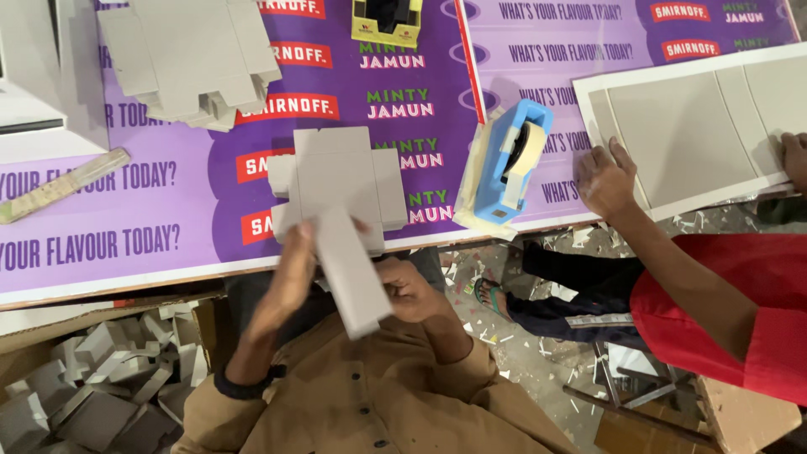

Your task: The person folds flat white cardboard pieces into small box shapes and secures the edges with adhesive tape from a blue dispenser. The person repeatedly picks up a piece, folds the flaps, applies tape, and places the finished box on the table.

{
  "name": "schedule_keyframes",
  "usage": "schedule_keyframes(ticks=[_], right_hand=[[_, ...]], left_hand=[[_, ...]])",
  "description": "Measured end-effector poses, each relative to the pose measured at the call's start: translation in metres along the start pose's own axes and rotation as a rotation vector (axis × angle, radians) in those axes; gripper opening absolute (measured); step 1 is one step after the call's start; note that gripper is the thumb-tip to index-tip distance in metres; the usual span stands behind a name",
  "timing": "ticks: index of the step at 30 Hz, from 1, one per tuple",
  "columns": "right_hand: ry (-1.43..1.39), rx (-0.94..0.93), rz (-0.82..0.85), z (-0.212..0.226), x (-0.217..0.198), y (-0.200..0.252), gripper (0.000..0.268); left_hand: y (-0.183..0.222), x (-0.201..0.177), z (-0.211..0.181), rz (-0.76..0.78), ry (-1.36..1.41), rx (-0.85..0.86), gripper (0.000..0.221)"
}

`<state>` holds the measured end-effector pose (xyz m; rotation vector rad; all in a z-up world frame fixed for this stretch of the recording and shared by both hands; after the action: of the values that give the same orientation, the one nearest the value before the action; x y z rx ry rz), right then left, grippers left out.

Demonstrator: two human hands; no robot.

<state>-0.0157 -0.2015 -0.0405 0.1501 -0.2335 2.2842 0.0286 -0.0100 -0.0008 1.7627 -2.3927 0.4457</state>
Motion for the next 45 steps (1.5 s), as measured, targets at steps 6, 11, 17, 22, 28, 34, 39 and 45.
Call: schedule_keyframes(ticks=[6, 11, 17, 22, 28, 34, 39, 45], right_hand=[[0.367, -0.078, -0.027, 0.019, -0.007, -0.006, 0.012], [0.29, 0.081, -0.453, 0.023, -0.03, -0.044, 0.023], [0.152, -0.083, -0.573, 0.023, -0.034, -0.056, 0.016], [0.021, -0.065, -0.785, 0.016, -0.03, -0.051, 0.01], [-0.04, -0.08, -0.816, 0.017, -0.024, -0.052, 0.029], [0.15, -0.089, -0.985, 0.02, -0.027, -0.036, 0.036], [0.239, -0.216, -0.952, 0.02, -0.022, -0.04, 0.027], [0.479, -0.253, -1.178, 0.051, -0.031, -0.004, 0.035]], left_hand=[[-0.022, 0.013, -0.035, 0.037, -0.46, 0.52, 0.085], [-0.03, 0.014, -0.061, -0.026, -0.769, 0.88, 0.057], [-0.033, 0.02, -0.036, 0.071, -1.04, 0.882, 0.031], [-0.039, 0.018, -0.032, 0.079, -0.887, 0.878, 0.027], [-0.04, 0.018, -0.041, 0.089, -0.862, 0.933, 0.026], [-0.039, 0.017, -0.036, 0.06, -0.851, 0.956, 0.024], [-0.041, 0.019, -0.036, 0.044, -0.829, 0.926, 0.024], [-0.038, 0.016, -0.033, 0.047, -0.803, 0.872, 0.023]])
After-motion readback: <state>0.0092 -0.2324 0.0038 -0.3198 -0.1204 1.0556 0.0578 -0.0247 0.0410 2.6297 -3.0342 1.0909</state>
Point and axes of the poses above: each hand's wrist, its own y-axis away from the middle knuckle, its own x-axis out of the palm, z = x × y, the point moved 3 cm from there along -y, towards the middle knuckle, and after that the axes turned 13 degrees about x, right-handed, at the moved point
